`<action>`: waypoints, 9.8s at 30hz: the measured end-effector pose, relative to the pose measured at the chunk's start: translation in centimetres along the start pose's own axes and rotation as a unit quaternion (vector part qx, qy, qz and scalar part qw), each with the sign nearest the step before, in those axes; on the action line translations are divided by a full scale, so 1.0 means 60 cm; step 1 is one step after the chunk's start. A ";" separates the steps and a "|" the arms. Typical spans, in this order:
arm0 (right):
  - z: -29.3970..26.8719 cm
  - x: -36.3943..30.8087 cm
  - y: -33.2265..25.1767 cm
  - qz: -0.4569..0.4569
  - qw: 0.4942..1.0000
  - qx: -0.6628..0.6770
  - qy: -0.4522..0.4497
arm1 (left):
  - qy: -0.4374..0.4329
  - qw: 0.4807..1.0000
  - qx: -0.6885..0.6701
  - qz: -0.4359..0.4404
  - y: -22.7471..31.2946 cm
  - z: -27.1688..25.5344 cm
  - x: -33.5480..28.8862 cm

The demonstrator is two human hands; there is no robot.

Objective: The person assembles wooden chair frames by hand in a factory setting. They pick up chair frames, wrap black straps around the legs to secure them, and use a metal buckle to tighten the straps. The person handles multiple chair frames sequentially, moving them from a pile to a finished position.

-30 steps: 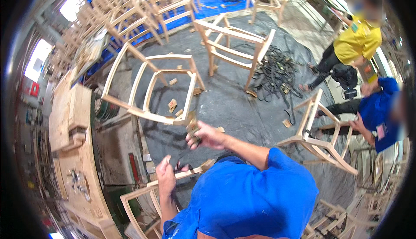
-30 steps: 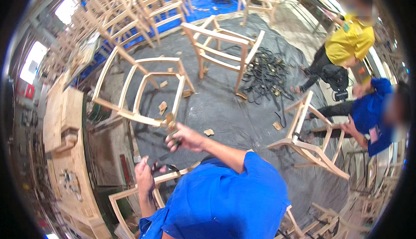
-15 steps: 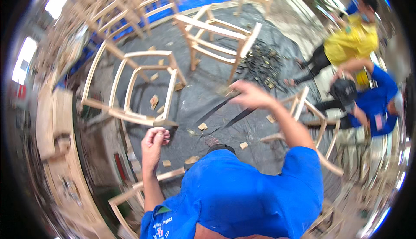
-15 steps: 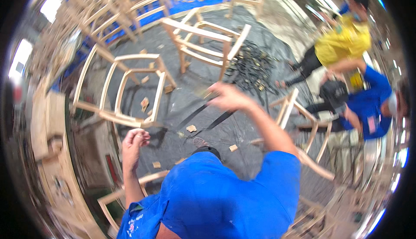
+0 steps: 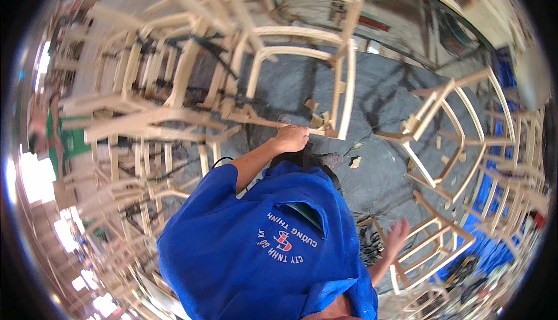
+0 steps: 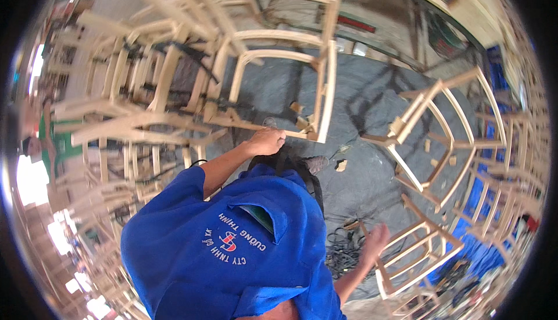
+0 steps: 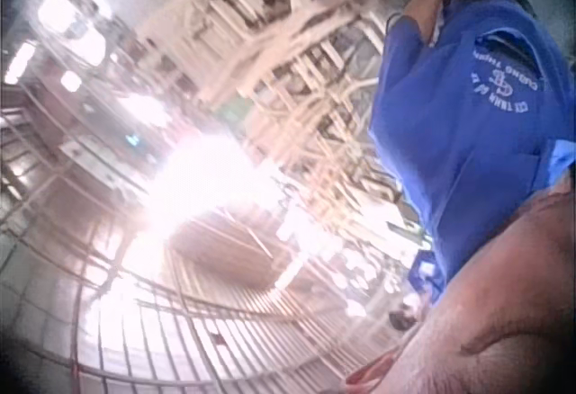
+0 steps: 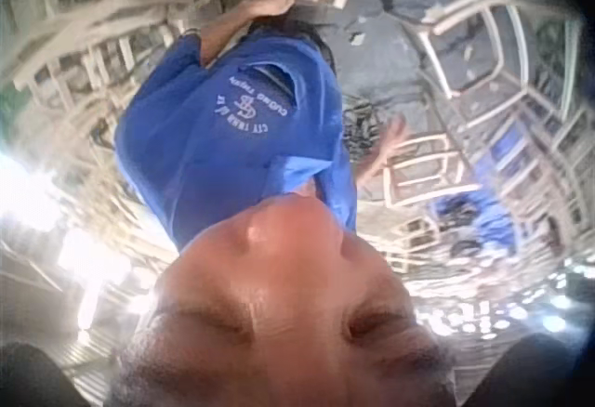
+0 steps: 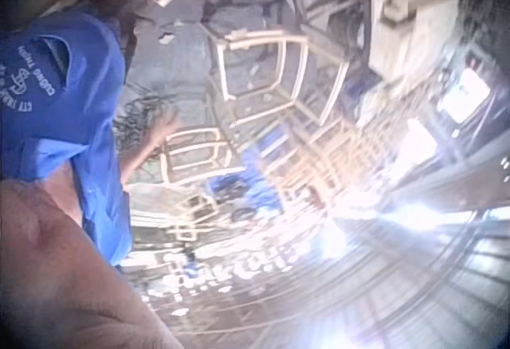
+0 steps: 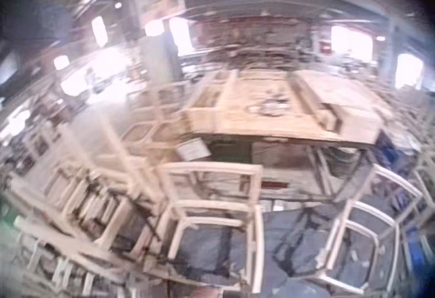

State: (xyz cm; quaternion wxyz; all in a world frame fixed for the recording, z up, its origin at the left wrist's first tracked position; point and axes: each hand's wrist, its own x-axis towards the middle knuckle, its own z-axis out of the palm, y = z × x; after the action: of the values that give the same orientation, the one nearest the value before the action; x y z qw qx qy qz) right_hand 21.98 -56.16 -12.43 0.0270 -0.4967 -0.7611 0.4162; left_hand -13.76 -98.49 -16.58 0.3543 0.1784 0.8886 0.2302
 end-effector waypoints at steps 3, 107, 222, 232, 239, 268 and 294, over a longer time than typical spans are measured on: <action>0.233 -0.038 -0.250 -0.233 0.924 -0.108 -0.283 | 0.099 0.990 -0.054 -0.087 -0.132 0.023 -0.079; 1.191 -0.090 -0.466 0.058 0.712 -0.011 -0.700 | 0.287 0.867 -0.109 -0.392 -0.473 -0.046 0.100; 0.198 -0.227 -0.477 -0.157 0.742 0.646 -0.083 | -0.084 0.984 0.128 0.094 -0.235 -0.164 -0.136; 0.411 -0.325 -0.266 0.077 0.607 0.714 -0.341 | -0.229 0.904 -0.239 0.270 0.250 -0.060 -0.110; 0.073 -0.336 0.021 0.142 0.798 0.583 0.048 | -0.198 0.926 -0.043 0.318 0.250 0.007 -0.106; 0.315 -0.275 -0.107 0.256 0.955 0.123 -0.086 | 0.158 0.946 -0.021 -0.283 -0.398 -0.168 -0.026; 0.364 -0.172 -0.247 0.160 0.957 -0.075 -0.229 | 0.242 0.869 -0.308 -0.303 -0.409 -0.074 0.030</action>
State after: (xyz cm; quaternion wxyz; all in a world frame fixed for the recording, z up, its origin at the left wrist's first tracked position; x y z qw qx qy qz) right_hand 6.37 -79.80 -13.03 -0.2519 -0.5043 -0.6864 0.4594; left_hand -21.96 -119.29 -27.85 0.2177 -0.2794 0.8409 0.4093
